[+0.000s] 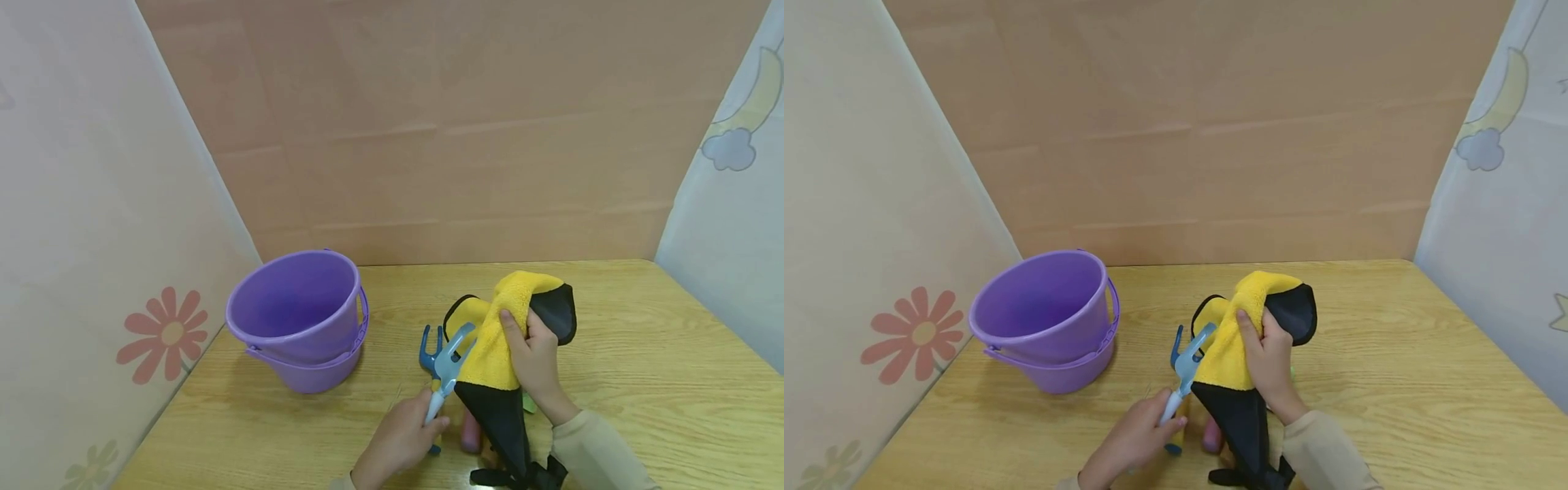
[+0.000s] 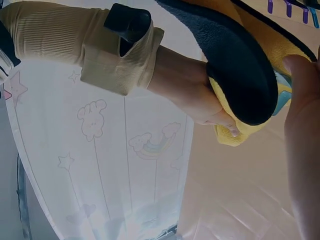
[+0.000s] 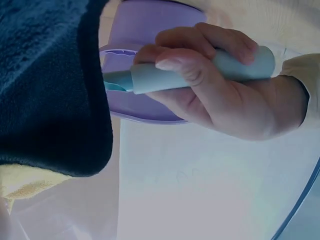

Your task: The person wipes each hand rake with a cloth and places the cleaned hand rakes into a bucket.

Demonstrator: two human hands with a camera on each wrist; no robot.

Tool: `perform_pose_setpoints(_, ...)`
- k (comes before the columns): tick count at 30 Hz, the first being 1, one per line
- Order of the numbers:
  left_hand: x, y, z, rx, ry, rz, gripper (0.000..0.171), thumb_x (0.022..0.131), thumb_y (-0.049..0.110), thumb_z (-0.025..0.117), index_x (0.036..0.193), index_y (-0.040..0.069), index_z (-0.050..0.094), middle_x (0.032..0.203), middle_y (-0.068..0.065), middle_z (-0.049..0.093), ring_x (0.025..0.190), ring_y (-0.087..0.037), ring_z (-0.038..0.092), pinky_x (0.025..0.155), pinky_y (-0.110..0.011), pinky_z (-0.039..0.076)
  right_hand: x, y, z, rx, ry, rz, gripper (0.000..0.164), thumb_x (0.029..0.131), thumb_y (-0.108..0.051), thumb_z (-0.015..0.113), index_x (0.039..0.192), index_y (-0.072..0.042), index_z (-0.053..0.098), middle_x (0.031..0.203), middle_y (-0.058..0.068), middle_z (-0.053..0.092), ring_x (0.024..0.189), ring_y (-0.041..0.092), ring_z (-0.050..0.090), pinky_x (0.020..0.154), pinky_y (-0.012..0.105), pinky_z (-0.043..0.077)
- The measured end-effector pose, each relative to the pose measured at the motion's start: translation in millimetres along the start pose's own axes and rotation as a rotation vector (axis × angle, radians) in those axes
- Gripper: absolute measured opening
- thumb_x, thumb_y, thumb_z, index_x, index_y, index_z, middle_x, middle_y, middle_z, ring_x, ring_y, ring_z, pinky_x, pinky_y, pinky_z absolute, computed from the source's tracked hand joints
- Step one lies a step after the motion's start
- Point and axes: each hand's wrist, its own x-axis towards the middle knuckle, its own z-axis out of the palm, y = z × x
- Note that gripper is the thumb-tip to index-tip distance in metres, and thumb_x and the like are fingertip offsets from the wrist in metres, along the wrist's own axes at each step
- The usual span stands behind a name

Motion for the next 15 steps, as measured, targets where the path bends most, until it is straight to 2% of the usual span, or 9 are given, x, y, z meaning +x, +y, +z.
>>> perform_pose_setpoints(3, 1.0, -0.2, 0.1, 0.069, 0.03, -0.019, 0.02, 0.087, 0.022, 0.061, 0.079, 0.016, 0.044, 0.061, 0.005, 0.039, 0.053, -0.009, 0.037, 0.045, -0.023, 0.032, 0, -3, -1, 0.033, 0.008, -0.014, 0.008, 0.087, 0.011, 0.051, 0.078, 0.011, 0.053, 0.054, -0.005, 0.045, 0.045, -0.002, 0.045, 0.043, 0.015, 0.038)
perform_pose_setpoints(5, 1.8, -0.7, -0.1, 0.097, 0.049, -0.024, 0.02, 0.087, 0.023, 0.061, 0.078, 0.017, 0.044, 0.06, 0.005, 0.039, 0.053, -0.009, 0.038, 0.046, -0.024, 0.032, 1, 4, -1, 0.044, 0.021, -0.023, 0.007, 0.087, 0.01, 0.052, 0.08, 0.01, 0.054, 0.055, -0.006, 0.045, 0.046, -0.001, 0.046, 0.044, 0.015, 0.039)
perform_pose_setpoints(12, 2.5, -5.1, -1.1, 0.068, 0.082, -0.031, 0.024, 0.086, 0.025, 0.063, 0.074, 0.017, 0.044, 0.059, 0.007, 0.038, 0.052, -0.008, 0.037, 0.045, -0.023, 0.031, 7, 8, -7, 0.147, 0.142, -0.138, 0.005, 0.089, 0.005, 0.053, 0.092, 0.002, 0.056, 0.068, -0.008, 0.05, 0.055, -0.001, 0.051, 0.051, 0.012, 0.041)
perform_pose_setpoints(15, 2.3, -6.8, -1.9, 0.067, 0.1, -0.046, 0.025, 0.086, 0.024, 0.063, 0.072, 0.016, 0.044, 0.058, 0.007, 0.038, 0.05, -0.007, 0.036, 0.043, -0.023, 0.031, 11, 4, -10, 0.215, 0.209, -0.217, 0.01, 0.088, 0.002, 0.055, 0.097, 0.006, 0.055, 0.076, -0.007, 0.052, 0.06, 0.0, 0.052, 0.055, 0.011, 0.042)
